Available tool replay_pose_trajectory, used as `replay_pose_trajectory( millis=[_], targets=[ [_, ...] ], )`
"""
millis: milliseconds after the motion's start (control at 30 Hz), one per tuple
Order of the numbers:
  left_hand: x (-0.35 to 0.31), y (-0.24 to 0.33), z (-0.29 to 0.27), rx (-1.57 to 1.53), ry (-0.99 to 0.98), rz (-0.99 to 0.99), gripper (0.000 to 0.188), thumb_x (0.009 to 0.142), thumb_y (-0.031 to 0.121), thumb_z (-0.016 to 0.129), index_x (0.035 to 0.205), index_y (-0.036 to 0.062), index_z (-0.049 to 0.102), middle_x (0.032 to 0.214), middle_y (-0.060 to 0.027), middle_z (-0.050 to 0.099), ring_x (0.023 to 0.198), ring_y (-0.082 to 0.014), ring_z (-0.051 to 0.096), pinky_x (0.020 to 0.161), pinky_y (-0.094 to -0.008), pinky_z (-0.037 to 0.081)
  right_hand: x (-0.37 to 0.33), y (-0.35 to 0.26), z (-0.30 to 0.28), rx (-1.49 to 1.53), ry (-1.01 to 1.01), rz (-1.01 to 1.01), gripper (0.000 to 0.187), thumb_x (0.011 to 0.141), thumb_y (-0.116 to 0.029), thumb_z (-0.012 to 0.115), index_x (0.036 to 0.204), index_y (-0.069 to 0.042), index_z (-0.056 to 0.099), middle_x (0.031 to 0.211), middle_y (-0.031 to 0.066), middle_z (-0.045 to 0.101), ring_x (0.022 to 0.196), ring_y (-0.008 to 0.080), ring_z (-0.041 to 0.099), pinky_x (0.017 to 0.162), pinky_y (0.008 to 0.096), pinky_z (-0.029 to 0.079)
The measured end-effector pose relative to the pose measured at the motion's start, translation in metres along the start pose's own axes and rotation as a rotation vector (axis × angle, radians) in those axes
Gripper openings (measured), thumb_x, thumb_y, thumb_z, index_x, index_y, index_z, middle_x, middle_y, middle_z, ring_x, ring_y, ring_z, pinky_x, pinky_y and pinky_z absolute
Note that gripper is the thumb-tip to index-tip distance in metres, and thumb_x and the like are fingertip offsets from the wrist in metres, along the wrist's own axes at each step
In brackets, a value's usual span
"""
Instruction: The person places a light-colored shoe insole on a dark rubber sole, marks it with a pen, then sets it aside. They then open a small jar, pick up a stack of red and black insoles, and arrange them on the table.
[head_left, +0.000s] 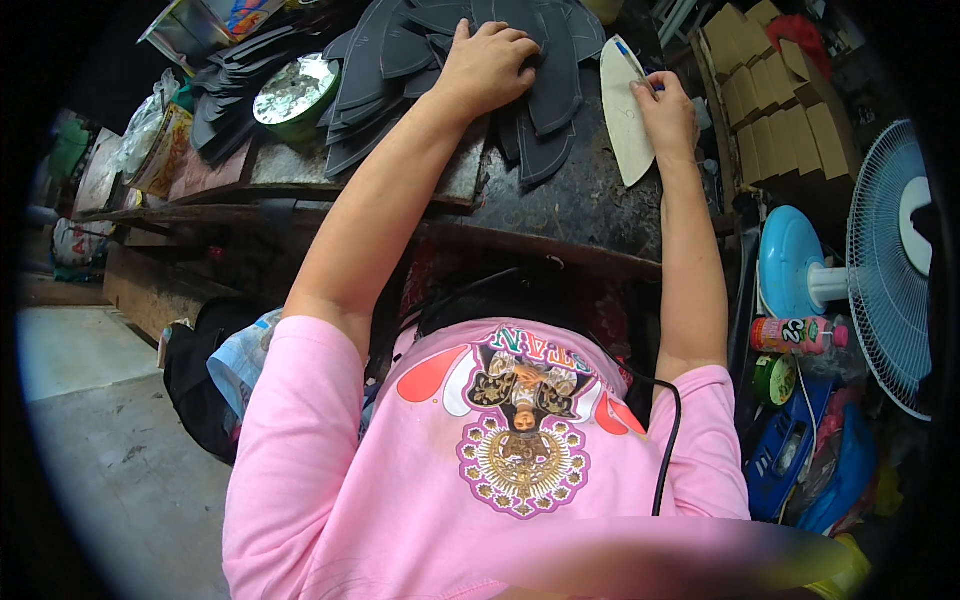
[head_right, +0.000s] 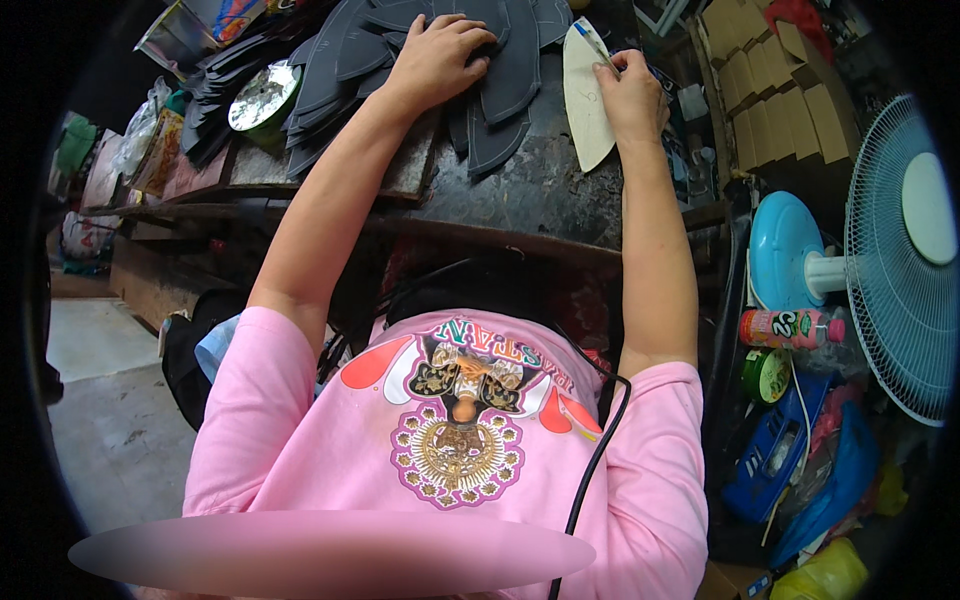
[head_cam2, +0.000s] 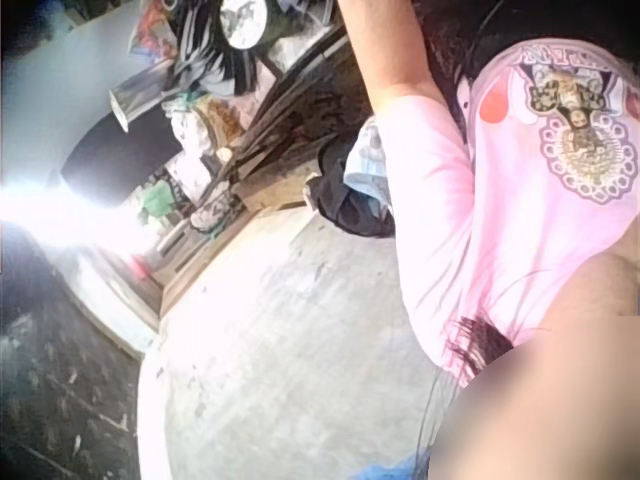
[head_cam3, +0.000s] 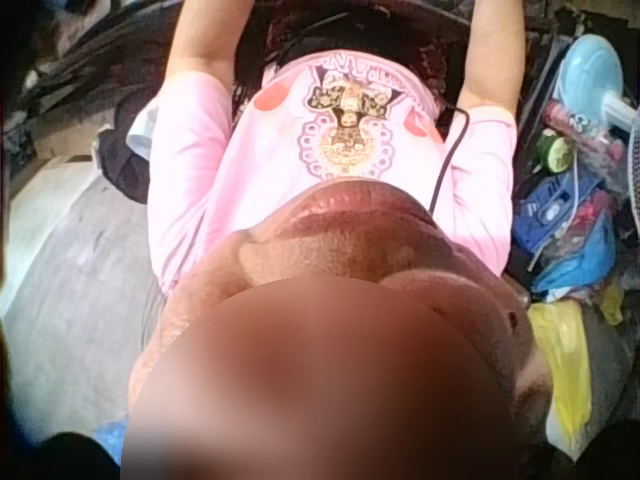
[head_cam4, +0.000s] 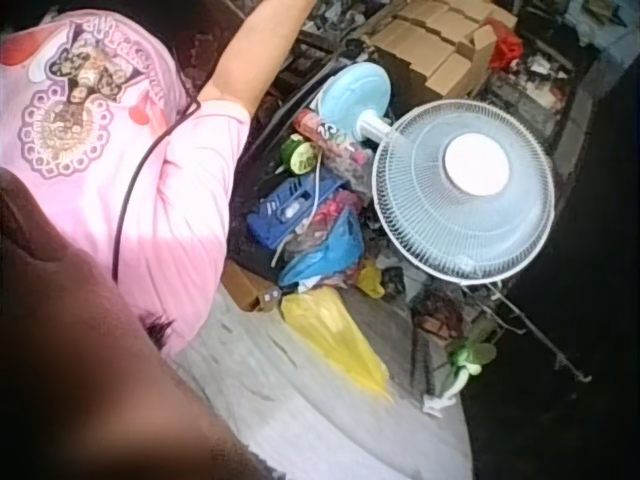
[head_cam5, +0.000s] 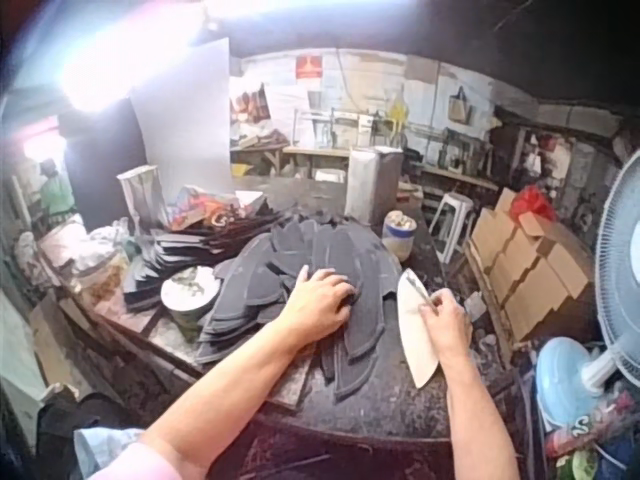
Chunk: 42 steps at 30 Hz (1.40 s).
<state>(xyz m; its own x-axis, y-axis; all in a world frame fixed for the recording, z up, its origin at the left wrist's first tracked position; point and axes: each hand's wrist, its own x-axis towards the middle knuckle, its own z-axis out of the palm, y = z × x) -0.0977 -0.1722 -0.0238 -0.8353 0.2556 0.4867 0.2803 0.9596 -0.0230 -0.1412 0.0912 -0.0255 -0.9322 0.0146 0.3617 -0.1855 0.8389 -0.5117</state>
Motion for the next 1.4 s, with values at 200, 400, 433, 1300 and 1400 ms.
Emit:
replay_pose_trajectory(
  millis=[200,400,433,1300,1400],
  targets=[
    [-0.001,-0.001,0.001,0.040,0.138,0.078,0.040,0.085,0.034,0.065,0.122,0.0196,0.067,0.136,-0.0048,0.059,0.135,-0.0276,0.046,0.111,-0.0637,0.029,0.012,0.019,0.015,0.215,0.091,-0.042,0.034,0.083,-0.030,0.065,0.114,-0.018,0.065,0.094,0.0099,0.074,0.092,0.0317,0.070,0.079,0.0441,0.052],
    [-0.007,0.027,-0.008,-0.167,-0.065,0.433,0.061,0.082,0.064,0.066,0.131,0.0278,0.063,0.151,-0.0095,0.045,0.144,-0.0310,0.034,0.115,-0.0645,0.019,0.020,0.027,0.025,0.429,0.189,-0.122,0.028,0.081,-0.022,0.063,0.107,-0.013,0.068,0.082,0.0068,0.073,0.076,0.0260,0.070,0.072,0.0387,0.053],
    [-0.008,0.031,-0.008,-0.123,-0.121,0.446,0.060,0.082,0.065,0.065,0.131,0.0296,0.063,0.151,-0.0091,0.045,0.145,-0.0307,0.034,0.114,-0.0657,0.020,0.020,0.028,0.026,0.439,0.201,-0.122,0.027,0.081,-0.021,0.063,0.106,-0.013,0.068,0.081,0.0066,0.073,0.075,0.0252,0.069,0.071,0.0377,0.053],
    [-0.002,-0.001,-0.007,0.205,0.100,-0.173,0.026,0.086,0.020,0.063,0.110,0.0218,0.071,0.133,-0.0052,0.061,0.135,-0.0275,0.047,0.109,-0.0683,0.029,0.011,0.013,0.014,0.730,0.237,-0.149,0.024,0.086,-0.005,0.062,0.109,-0.002,0.067,0.084,0.0027,0.068,0.075,0.0102,0.061,0.073,0.0261,0.050],
    [-0.004,0.003,-0.011,0.218,0.117,-0.137,0.027,0.085,0.022,0.065,0.111,0.0194,0.071,0.135,-0.0065,0.059,0.136,-0.0291,0.045,0.107,-0.0706,0.029,0.013,0.017,0.016,0.691,0.233,-0.134,0.024,0.086,-0.005,0.063,0.110,-0.002,0.066,0.084,0.0025,0.068,0.075,0.0104,0.061,0.075,0.0260,0.050]
  ],
)
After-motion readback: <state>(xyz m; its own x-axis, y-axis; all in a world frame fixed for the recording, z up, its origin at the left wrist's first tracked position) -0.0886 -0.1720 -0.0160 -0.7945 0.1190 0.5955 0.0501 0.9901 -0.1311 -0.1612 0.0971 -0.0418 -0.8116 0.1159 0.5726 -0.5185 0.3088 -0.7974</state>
